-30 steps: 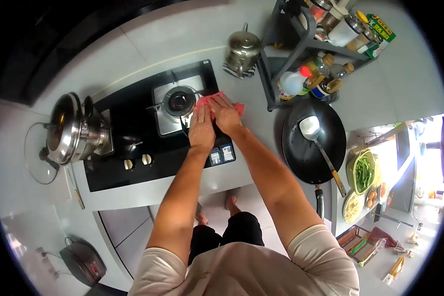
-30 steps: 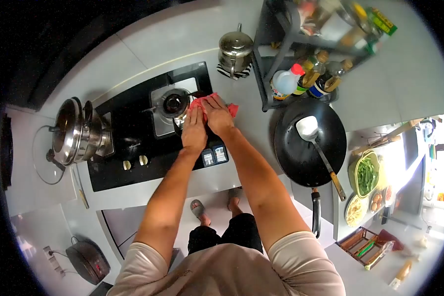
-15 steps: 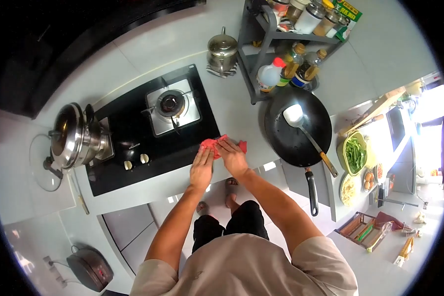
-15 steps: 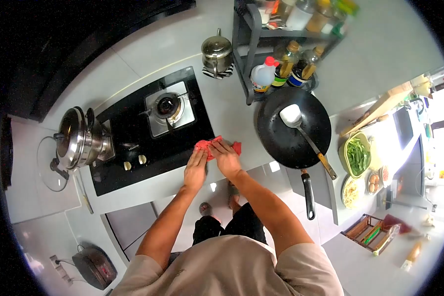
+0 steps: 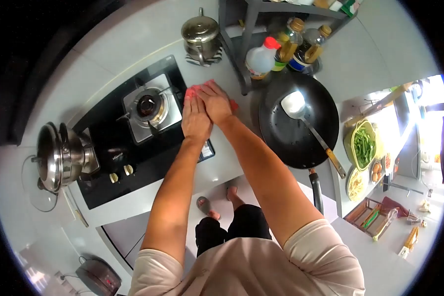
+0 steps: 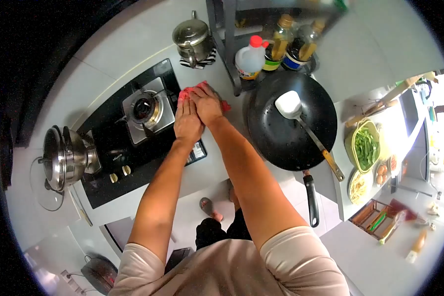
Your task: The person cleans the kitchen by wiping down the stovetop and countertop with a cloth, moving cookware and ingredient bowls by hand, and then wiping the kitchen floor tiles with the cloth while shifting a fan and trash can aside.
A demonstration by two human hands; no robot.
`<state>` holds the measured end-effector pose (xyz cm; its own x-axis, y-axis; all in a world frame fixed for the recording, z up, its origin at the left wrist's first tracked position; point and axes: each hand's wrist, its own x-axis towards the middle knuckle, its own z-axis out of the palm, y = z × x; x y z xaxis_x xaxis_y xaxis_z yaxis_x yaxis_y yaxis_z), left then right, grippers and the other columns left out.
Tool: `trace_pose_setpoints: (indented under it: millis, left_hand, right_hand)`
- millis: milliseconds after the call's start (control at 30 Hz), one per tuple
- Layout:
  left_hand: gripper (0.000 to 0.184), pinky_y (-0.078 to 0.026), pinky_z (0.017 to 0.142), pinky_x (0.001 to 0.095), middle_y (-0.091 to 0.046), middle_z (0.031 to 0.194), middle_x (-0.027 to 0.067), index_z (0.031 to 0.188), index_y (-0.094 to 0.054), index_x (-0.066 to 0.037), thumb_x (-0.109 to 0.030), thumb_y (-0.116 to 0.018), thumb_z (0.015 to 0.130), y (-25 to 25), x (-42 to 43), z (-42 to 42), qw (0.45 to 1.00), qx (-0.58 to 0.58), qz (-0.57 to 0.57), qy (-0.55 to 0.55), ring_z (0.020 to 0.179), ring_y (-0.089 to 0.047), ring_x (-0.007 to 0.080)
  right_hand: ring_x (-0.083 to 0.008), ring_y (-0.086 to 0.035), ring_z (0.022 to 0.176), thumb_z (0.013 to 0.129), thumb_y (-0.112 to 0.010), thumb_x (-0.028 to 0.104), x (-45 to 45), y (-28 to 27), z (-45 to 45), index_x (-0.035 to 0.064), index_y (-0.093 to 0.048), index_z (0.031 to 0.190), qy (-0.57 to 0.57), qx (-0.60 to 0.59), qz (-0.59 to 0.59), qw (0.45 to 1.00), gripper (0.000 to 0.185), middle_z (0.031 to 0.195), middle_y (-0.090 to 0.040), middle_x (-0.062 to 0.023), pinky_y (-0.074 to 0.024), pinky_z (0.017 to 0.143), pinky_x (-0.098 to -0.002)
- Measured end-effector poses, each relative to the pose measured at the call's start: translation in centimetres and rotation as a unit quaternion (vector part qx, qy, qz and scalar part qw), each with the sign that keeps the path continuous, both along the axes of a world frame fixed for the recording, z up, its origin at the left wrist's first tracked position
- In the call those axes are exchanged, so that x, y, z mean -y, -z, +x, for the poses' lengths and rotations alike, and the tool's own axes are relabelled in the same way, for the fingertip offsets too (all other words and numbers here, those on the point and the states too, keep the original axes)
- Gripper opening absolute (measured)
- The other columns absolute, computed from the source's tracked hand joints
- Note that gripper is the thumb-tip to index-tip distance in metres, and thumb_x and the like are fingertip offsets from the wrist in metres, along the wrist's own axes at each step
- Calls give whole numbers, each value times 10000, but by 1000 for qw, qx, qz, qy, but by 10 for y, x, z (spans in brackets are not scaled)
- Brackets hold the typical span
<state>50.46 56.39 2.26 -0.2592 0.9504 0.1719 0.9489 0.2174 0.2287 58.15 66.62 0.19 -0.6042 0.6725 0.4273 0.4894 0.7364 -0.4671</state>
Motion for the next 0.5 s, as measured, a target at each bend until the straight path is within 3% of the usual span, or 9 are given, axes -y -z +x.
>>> trace_pose_setpoints:
  millis: [33, 100, 133, 233, 333, 433, 500]
  left_hand:
    - [757, -203, 1356, 466, -500, 1617, 278, 1533, -516, 96, -225, -755, 891, 10, 0, -6, 998, -43, -10, 44, 1576, -366, 412]
    - [728, -204, 1357, 454, -485, 1633, 276, 1544, -507, 93, -222, -725, 925, 12, 20, 3, 999, 6, 0, 46, 1596, -343, 404]
    - [628, -333, 1297, 477, -529, 1595, 250, 1498, -564, 78, -178, -689, 939, 2, 36, 16, 997, -4, 63, 42, 1574, -382, 430]
    - [598, -311, 1311, 491, -513, 1617, 232, 1519, -550, 73, -207, -644, 999, -3, 84, 51, 998, 16, 27, 55, 1581, -371, 430]
    - [640, -260, 1336, 476, -449, 1668, 251, 1515, -545, 96, -218, -674, 972, -4, 125, 78, 995, 51, -25, 80, 1615, -306, 435]
    - [598, -277, 1324, 497, -482, 1648, 212, 1532, -538, 63, -220, -633, 1013, -5, 155, 91, 992, 45, -34, 110, 1616, -311, 411]
    - [650, -264, 1326, 504, -433, 1690, 196, 1571, -508, 19, -237, -667, 994, 0, 166, 94, 990, 71, -33, 120, 1636, -266, 410]
  right_hand:
    - [-355, -567, 1410, 930, -664, 143, 3, 10, 3, 106, -785, 1236, 9, -3, 8, 1000, 331, 1358, -729, -87, -450, 1203, -443]
    - [-356, -552, 1432, 924, -668, 145, 24, 21, 16, 99, -781, 1251, 26, -11, 29, 999, 349, 1376, -722, -84, -443, 1210, -449]
    - [-362, -514, 1478, 903, -687, 135, 41, 15, 29, 94, -759, 1311, 30, 9, -2, 999, 417, 1435, -690, -97, -434, 1217, -452]
    - [-365, -478, 1513, 890, -697, 114, 85, 8, 75, 101, -723, 1383, 17, 34, -15, 999, 493, 1504, -646, -102, -413, 1241, -451]
    - [-370, -458, 1530, 890, -700, 102, 129, -3, 111, 112, -700, 1419, 25, 66, -57, 996, 530, 1550, -616, -105, -391, 1265, -451]
    - [-343, -432, 1551, 929, -684, 171, 162, -7, 132, 150, -665, 1480, 55, 155, -93, 982, 552, 1611, -572, -77, -361, 1287, -442]
    - [-333, -419, 1565, 909, -707, 146, 172, -13, 144, 139, -661, 1483, 66, 135, -121, 981, 576, 1634, -553, -83, -352, 1289, -451]
